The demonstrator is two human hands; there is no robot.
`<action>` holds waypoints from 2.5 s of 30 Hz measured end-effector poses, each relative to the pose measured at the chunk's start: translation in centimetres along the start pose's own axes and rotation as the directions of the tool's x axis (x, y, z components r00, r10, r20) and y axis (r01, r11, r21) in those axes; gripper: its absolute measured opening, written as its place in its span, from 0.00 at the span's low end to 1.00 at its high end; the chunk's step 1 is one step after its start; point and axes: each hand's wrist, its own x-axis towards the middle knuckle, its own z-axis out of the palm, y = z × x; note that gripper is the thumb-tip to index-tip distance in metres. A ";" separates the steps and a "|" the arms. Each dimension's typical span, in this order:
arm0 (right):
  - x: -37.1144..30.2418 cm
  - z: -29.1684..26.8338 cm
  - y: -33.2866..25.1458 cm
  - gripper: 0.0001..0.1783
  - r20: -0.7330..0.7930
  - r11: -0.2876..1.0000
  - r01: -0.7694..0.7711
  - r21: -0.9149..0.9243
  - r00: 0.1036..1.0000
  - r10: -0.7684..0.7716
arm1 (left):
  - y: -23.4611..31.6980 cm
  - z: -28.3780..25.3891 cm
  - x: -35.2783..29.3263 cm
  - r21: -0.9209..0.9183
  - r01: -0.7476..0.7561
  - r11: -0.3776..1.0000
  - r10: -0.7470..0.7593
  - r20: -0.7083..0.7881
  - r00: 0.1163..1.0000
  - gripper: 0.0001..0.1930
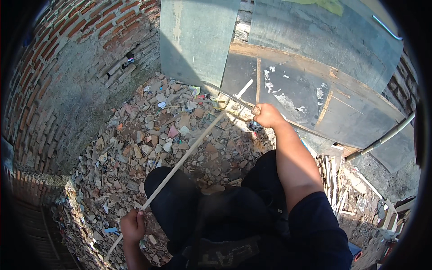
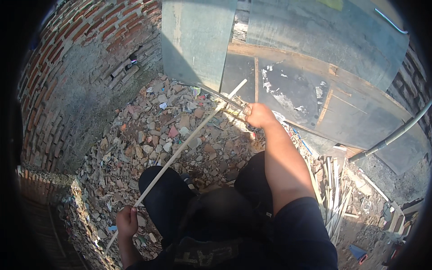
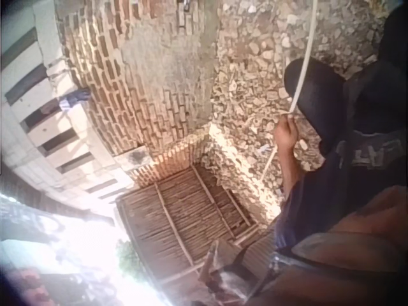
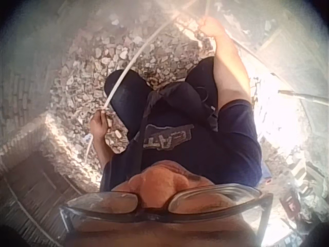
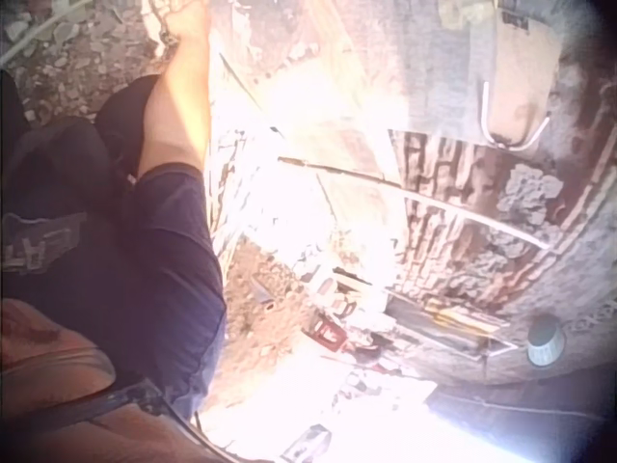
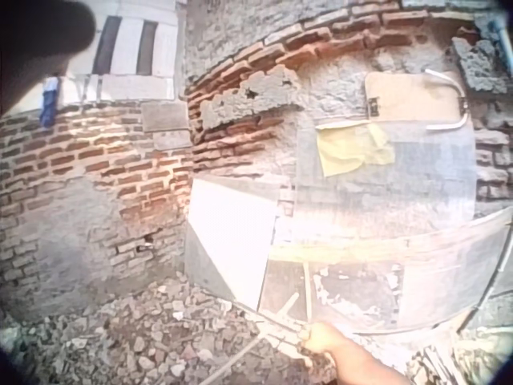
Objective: The person holds a thin wooden stick in one hand and repeatedly scrapes and shapes it using a knife.
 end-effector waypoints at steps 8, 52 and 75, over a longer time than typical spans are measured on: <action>-1.0 -0.3 -4.0 0.19 0.036 0.991 0.118 -0.069 0.993 -0.115 | -0.5 -1.3 -1.0 0.025 -0.020 0.999 0.021 -0.039 0.999 0.17; -3.9 -4.4 1.0 0.23 0.060 0.966 -0.140 0.217 0.990 0.130 | 0.9 0.4 0.3 -0.292 0.023 0.956 0.031 0.178 0.984 0.19; -3.3 -4.2 1.7 0.31 0.062 0.958 -0.125 0.256 0.992 0.112 | 2.8 2.0 0.7 0.142 -0.139 0.980 0.171 -0.247 0.954 0.14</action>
